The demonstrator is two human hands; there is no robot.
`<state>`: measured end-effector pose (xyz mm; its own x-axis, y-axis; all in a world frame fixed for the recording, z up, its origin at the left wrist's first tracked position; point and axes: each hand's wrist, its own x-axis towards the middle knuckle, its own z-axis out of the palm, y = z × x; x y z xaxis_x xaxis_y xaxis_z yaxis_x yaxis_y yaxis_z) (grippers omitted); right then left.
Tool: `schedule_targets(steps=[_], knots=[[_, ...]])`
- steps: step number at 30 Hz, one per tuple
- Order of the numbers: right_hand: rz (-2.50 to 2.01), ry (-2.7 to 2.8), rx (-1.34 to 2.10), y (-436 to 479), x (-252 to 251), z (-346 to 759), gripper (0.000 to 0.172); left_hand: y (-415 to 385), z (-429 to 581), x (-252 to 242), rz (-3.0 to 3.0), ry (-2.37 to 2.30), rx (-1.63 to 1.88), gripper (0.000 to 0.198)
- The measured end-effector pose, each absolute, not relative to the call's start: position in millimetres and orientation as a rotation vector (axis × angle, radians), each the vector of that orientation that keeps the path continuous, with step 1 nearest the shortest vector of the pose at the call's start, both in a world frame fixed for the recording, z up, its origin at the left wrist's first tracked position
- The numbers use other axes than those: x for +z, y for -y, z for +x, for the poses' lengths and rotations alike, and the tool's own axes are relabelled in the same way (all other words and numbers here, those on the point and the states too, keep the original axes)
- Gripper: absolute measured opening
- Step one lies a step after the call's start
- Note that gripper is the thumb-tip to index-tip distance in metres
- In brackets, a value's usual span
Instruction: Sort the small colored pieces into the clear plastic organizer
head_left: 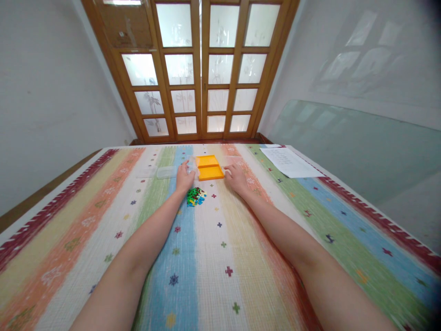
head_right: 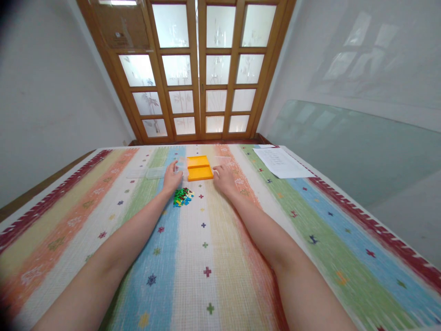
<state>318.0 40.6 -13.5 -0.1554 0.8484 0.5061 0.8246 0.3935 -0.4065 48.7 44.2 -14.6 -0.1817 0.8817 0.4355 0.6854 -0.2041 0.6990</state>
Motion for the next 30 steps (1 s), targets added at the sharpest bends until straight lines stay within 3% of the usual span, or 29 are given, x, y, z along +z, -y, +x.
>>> schedule_targets(steps=[10,18,26,30], knots=[[-1.445,2.202,0.013,-41,-18,323,0.036,-53,28,-26,1.882,-2.133,0.948,0.051],[-1.295,2.258,0.036,-40,-19,324,0.032,-41,31,-20,1.971,-2.198,1.047,0.043],[-1.277,2.340,0.013,-40,-18,321,0.029,-34,40,-16,2.309,-1.954,0.900,0.026],[-1.262,2.352,-0.018,-40,-17,322,0.024,-36,40,-19,2.342,-1.833,0.930,0.031]])
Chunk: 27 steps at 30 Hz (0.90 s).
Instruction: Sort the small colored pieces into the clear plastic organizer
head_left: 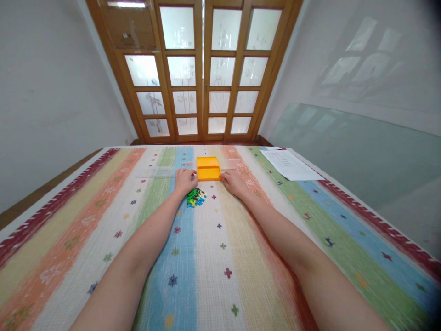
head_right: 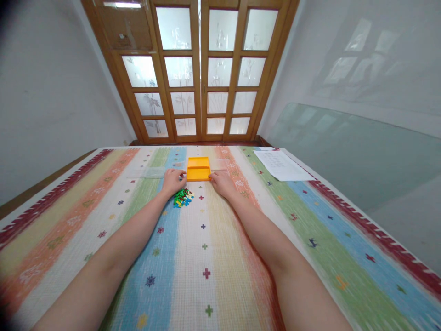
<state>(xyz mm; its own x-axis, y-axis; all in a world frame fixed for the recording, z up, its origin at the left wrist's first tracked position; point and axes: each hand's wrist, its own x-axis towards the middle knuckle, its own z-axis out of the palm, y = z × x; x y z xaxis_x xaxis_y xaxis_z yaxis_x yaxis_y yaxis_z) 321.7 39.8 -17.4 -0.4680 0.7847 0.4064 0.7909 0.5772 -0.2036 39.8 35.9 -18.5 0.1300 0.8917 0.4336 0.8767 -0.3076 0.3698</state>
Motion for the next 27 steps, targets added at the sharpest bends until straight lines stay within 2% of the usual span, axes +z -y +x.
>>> schedule_targets(steps=[5,11,22,27], knots=[[-1.248,2.349,-0.044,-41.0,-19.6,322.2,0.019,-39.3,38.6,-20.1,2.328,-1.750,1.014,0.032],[-1.273,2.340,-0.040,-41.3,-20.8,322.1,0.023,-42.6,37.7,-24.1,2.354,-1.651,1.015,0.030],[-1.237,2.397,-0.002,-39.9,-20.4,320.2,0.033,-44.3,34.4,-25.0,2.354,-1.772,0.977,0.025],[-1.228,2.398,-0.003,-39.1,-19.1,319.6,0.031,-43.9,34.5,-25.9,2.394,-1.779,0.953,0.025]])
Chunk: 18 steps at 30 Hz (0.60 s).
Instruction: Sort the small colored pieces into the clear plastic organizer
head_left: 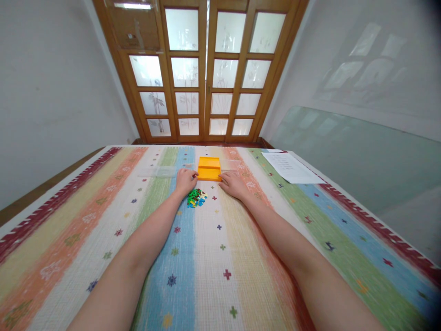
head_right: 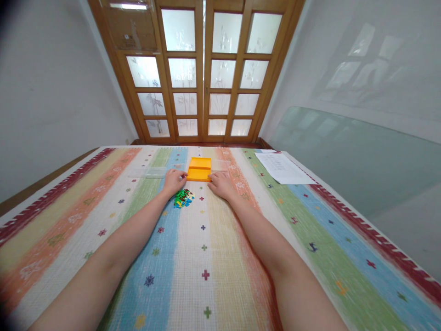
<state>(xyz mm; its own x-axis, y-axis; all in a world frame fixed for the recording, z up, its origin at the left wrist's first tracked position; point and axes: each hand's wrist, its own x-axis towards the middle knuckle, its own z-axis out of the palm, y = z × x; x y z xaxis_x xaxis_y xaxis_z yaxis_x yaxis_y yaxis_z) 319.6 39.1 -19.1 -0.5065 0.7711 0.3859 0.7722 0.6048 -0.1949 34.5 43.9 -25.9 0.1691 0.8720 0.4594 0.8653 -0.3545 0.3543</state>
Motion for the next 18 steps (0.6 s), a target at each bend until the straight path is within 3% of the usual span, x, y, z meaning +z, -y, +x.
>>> schedule_targets(steps=[18], knots=[[-1.131,2.451,0.017,-43.2,-26.0,323.3,0.028,-48.0,30.7,-30.1,2.474,-1.759,0.864,0.019]])
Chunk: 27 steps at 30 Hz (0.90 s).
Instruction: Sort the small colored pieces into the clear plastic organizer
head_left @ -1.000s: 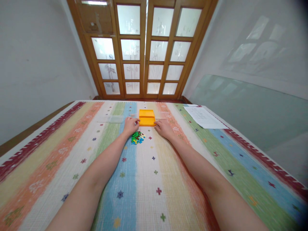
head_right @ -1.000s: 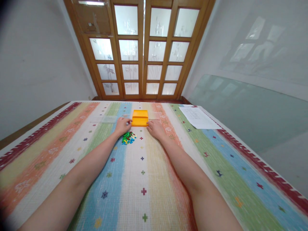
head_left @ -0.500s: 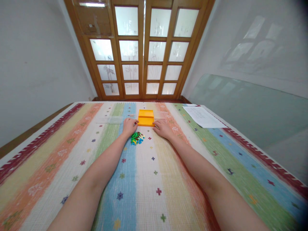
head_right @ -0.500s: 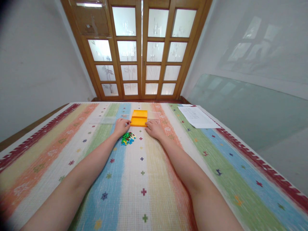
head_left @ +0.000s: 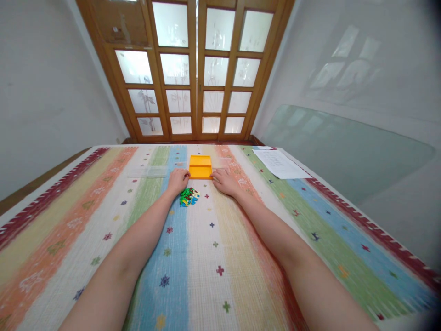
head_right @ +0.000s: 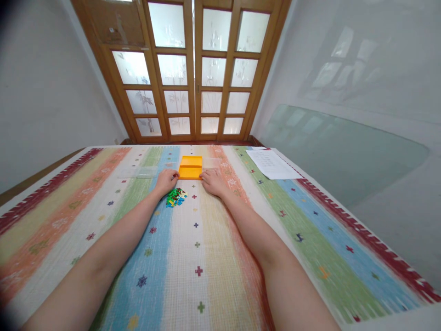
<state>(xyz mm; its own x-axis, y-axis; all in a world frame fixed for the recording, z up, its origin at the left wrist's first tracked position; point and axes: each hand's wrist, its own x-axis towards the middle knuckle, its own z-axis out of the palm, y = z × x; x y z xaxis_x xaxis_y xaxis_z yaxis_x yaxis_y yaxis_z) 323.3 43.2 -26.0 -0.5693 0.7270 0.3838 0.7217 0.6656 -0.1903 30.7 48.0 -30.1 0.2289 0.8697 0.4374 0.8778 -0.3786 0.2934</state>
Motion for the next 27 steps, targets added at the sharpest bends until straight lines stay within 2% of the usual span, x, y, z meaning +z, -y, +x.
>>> schedule_targets(steps=[8,27], knots=[[-1.247,2.408,0.102,-43,-26,321,0.046,-46,28,-23,-2.564,1.746,-0.856,0.017],[-1.423,2.096,-0.021,-40,-19,317,0.027,-48,20,-21,-2.693,1.674,-0.904,0.020]])
